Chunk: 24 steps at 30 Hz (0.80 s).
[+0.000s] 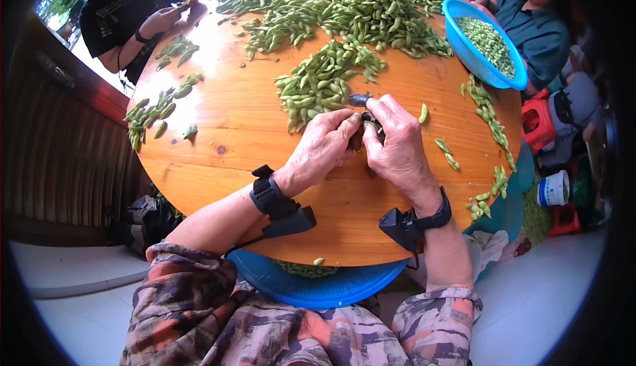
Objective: Shelling and sorting green edamame pods at a table into basins.
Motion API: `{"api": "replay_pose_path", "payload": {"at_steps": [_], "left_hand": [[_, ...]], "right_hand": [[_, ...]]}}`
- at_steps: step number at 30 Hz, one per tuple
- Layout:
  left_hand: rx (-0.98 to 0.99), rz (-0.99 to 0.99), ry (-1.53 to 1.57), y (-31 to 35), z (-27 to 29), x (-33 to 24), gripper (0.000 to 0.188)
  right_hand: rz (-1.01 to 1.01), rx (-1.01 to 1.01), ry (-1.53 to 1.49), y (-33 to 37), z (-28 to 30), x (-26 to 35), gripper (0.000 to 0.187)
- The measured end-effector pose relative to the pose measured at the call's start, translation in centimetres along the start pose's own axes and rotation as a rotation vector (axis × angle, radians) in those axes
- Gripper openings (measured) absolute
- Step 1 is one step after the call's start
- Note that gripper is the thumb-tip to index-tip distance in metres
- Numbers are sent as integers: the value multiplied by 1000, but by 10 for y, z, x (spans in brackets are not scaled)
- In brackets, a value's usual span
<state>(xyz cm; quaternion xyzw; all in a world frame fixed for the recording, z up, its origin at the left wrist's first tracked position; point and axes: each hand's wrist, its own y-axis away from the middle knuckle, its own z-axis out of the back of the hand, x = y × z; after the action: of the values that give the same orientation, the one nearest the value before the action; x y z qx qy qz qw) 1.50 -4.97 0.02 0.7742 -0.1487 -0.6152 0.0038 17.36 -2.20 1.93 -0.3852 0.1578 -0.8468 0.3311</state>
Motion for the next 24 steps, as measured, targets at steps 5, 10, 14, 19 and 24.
{"api": "replay_pose_path", "payload": {"at_steps": [5, 10, 14, 19, 24], "left_hand": [[-9, 55, -53, 2, -8, 2, 28], [6, 131, 199, 1, -8, 1, 25], [96, 114, 261, -6, 8, -12, 22], [180, 100, 48, -6, 15, -18, 22], [42, 56, -106, -3, 1, -5, 28]], "right_hand": [[-5, -22, 129, 3, -5, 3, 34], [52, -59, 256, 4, -13, 5, 37], [47, -74, 70, -2, -4, 0, 33], [43, 39, -10, -6, 9, 4, 30], [41, 0, 109, -1, -2, 1, 34]]}}
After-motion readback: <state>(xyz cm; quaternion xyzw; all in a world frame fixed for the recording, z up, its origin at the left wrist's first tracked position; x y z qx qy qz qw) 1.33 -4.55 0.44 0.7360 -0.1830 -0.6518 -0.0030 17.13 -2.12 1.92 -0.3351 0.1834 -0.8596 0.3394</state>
